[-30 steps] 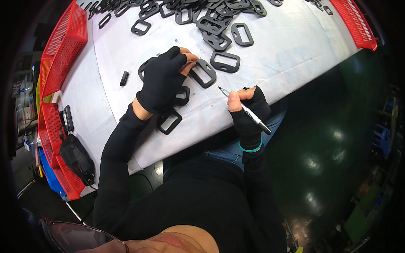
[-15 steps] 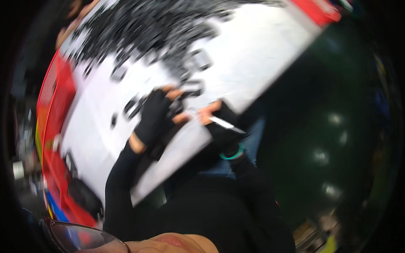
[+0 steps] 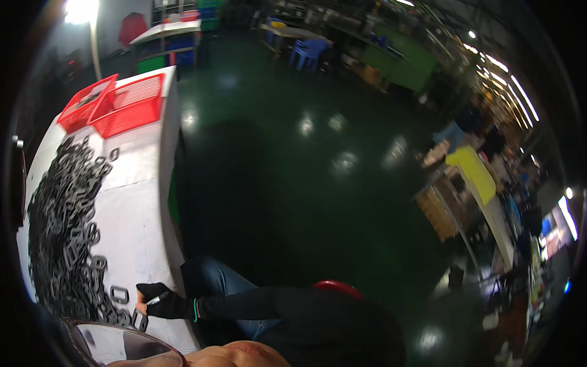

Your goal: The person holds a black plastic buckle in one hand and uses a marker to draw a small line on its surface, repeating this with multiple individual buckles from a large pile on the table.

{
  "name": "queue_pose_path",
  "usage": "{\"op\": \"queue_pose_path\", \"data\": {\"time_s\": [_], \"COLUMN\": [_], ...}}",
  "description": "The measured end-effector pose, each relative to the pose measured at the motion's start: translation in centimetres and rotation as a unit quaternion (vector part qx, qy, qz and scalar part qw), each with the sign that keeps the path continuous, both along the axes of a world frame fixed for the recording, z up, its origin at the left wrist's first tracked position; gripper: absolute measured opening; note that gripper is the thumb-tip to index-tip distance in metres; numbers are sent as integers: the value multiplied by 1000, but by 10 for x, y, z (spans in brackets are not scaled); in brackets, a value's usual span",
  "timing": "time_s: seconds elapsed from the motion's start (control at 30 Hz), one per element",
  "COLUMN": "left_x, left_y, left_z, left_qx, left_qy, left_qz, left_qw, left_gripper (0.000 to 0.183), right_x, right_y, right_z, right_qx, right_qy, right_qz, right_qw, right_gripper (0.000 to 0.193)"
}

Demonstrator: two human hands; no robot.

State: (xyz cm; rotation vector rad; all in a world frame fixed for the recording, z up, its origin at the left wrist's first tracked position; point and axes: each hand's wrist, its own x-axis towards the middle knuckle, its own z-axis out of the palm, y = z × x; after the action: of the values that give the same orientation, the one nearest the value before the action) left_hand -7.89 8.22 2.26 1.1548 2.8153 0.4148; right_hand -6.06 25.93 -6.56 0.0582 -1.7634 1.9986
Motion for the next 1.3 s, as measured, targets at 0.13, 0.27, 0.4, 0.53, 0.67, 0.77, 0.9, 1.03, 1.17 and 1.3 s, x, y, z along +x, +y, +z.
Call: {"op": "queue_pose_path", "data": {"time_s": [0.13, 0.27, 0.4, 0.53, 0.67, 0.77, 0.9, 1.03, 1.17, 1.3], "left_x": [-10, -24, -35, -47, -54, -64, -49, -53, -52, -60], "left_y": [-4, 11, 12, 5, -4, -30, -22, -19, -15, -30], "left_z": [-1, -2, -6, -15, -32, -64, -64, -66, -57, -41], "left_qx": [5, -2, -5, 9, 3, 99, 141, 195, 255, 237], "left_qy": [11, 20, 27, 28, 4, 0, -11, -22, -72, -212], "left_qz": [2, -19, -37, -58, -93, -77, -71, -42, 83, 162], "left_qw": [1000, 1000, 999, 998, 996, 992, 987, 980, 961, 934], "left_gripper": [24, 25, 26, 29, 41, 43, 51, 51, 41, 19], "right_x": [-5, 11, 15, -2, -4, -7, -4, -12, -15, -10], "right_y": [-4, 6, 12, 1, -4, -11, 8, 13, 10, 0], "right_z": [9, 39, 44, 16, -4, -1, -5, -5, -9, 8], "right_qx": [21, 38, 16, -29, -36, 21, 31, -9, -76, -51], "right_qy": [24, 119, 95, 36, 7, 5, 36, 45, 3, -11], "right_qz": [-21, -88, -48, 1, 17, 26, 3, 26, 55, -2], "right_qw": [999, 988, 994, 999, 999, 999, 999, 999, 996, 999], "right_gripper": [18, 19, 19, 18, 21, 17, 14, 11, 8, 9]}}
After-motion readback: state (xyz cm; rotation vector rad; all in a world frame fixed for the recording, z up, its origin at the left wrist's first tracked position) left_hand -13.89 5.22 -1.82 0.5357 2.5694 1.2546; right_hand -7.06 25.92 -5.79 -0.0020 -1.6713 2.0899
